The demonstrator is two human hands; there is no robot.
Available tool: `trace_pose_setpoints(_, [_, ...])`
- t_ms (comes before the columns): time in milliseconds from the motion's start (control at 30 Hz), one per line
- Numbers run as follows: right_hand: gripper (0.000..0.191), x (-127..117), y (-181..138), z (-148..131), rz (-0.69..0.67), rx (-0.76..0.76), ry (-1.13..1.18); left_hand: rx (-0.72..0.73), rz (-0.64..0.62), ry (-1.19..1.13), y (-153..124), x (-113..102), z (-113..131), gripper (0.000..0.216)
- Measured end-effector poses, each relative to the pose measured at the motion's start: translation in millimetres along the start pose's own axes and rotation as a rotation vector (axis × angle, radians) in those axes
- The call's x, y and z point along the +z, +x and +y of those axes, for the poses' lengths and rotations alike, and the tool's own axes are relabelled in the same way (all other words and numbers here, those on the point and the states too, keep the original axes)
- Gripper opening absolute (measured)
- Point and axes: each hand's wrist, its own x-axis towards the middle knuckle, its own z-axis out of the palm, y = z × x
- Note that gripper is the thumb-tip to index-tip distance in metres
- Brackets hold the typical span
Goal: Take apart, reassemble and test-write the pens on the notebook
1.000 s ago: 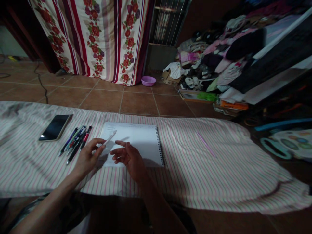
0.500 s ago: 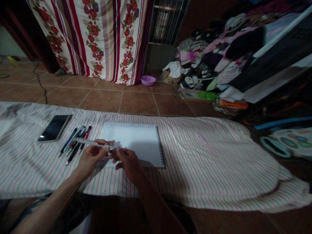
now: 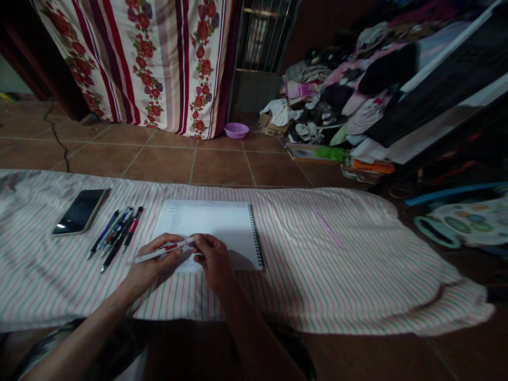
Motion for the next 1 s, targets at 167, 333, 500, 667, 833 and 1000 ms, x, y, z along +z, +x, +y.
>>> trace_pose_setpoints(167, [0.028,-3,1,-3,0.057,-0.030,0.008,-0.124,-0.001,-0.169,2,-6,-1,0.025])
trace_pose_setpoints(333, [0.028,-9,5,-7,0.120,-0.041,0.029,-0.167,0.049,-0.390,6,-14,-4,0.026])
trace_pose_setpoints(500, [0.026,-12,7,-10,0.133,-0.092,0.007,-0.189,0.024,-0.187,8,-16,-7,0.026])
trace_pose_setpoints(667, [0.027,-11,5,-9,0.123,-0.120,-0.083,0.050,-0.007,0.107,6,-12,-15,0.018])
trace_pose_setpoints(833, [0.025,-9,4,-9,0.118,-0.130,-0.082,0.122,-0.026,0.315,6,-5,-22,0.021])
trace_pose_setpoints(1000, [0.024,-6,3,-9,0.035,-0.121,-0.084,0.243,-0.045,0.430,4,-3,-28,0.020])
